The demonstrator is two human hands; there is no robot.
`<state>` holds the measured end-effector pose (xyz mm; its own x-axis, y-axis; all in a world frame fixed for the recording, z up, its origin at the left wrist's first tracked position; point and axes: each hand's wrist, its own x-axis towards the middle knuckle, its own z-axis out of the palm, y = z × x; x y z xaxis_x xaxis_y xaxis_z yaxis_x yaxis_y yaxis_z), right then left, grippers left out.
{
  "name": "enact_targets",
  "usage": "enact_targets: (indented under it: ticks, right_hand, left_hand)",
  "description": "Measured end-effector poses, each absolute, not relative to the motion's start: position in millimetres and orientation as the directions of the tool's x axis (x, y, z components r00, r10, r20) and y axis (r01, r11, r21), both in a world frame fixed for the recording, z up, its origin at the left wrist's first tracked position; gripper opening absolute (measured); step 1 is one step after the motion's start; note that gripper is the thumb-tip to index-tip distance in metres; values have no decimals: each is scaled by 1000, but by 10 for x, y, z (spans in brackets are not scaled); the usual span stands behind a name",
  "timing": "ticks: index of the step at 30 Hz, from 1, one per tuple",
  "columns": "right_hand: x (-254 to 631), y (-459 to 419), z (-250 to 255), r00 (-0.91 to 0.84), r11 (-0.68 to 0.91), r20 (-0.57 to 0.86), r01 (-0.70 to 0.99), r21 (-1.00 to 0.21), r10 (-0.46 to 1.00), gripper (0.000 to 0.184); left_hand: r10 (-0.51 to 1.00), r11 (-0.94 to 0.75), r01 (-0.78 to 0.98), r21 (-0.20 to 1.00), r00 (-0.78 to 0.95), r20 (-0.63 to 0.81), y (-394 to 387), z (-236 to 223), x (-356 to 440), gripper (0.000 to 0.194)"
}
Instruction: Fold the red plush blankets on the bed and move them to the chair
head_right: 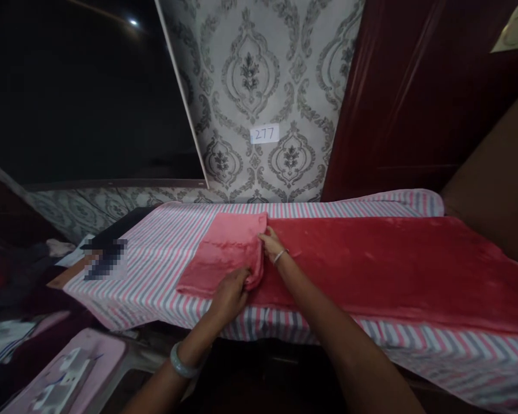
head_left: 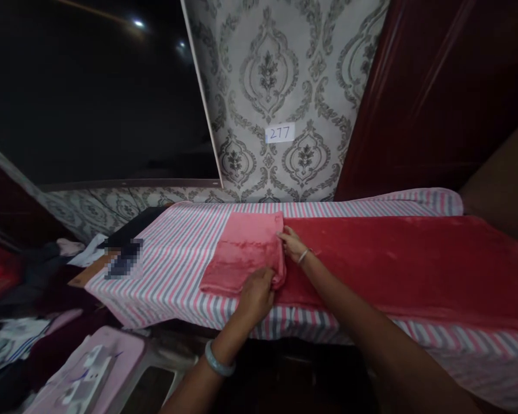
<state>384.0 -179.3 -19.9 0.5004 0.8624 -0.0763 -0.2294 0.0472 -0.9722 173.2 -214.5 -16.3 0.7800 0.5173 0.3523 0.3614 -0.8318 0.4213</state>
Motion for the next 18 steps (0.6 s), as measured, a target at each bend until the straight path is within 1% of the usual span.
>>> enact_targets:
  ticks: [3, 6, 8, 10, 12, 14, 16, 18]
  right_hand:
    - [3890, -1544, -89, 597, 94, 16, -99, -991, 802, 65]
    - [3991, -1389, 56, 663, 94, 86, 25, -995, 743, 64]
    - [4094, -1392, 117, 679, 111, 130, 71, -991, 723, 63]
    - [4210, -1485, 107, 693, 123, 175, 125, -984, 700, 66]
    - [4320, -1632, 17, 703, 102, 185, 159, -982, 686, 67]
    - [4409, -1781, -128, 710, 58, 164, 171, -984, 685, 65]
    - [4472, -1884, -277, 706, 27, 144, 174, -984, 693, 63]
    - [4514, -1923, -383, 685, 34, 153, 184, -982, 713, 63]
  left_hand:
    - [509, -844, 349, 407, 759, 406, -2119, -200, 1750, 47]
    - [499, -857, 341, 386, 734, 461, -2122, -213, 1802, 53]
    - [471, -875, 313, 370, 728, 499, -2158, -220, 1873, 53]
    - [435, -893, 280, 352, 738, 516, -2221, -250, 1975, 52]
    - [403, -906, 259, 335, 773, 490, -2297, -323, 2088, 52]
    - [385, -911, 258, 323, 812, 439, -2363, -427, 2182, 51]
    - [386, -909, 268, 319, 829, 403, -2406, -528, 2234, 51]
    - [395, -906, 279, 319, 830, 394, -2426, -585, 2245, 52]
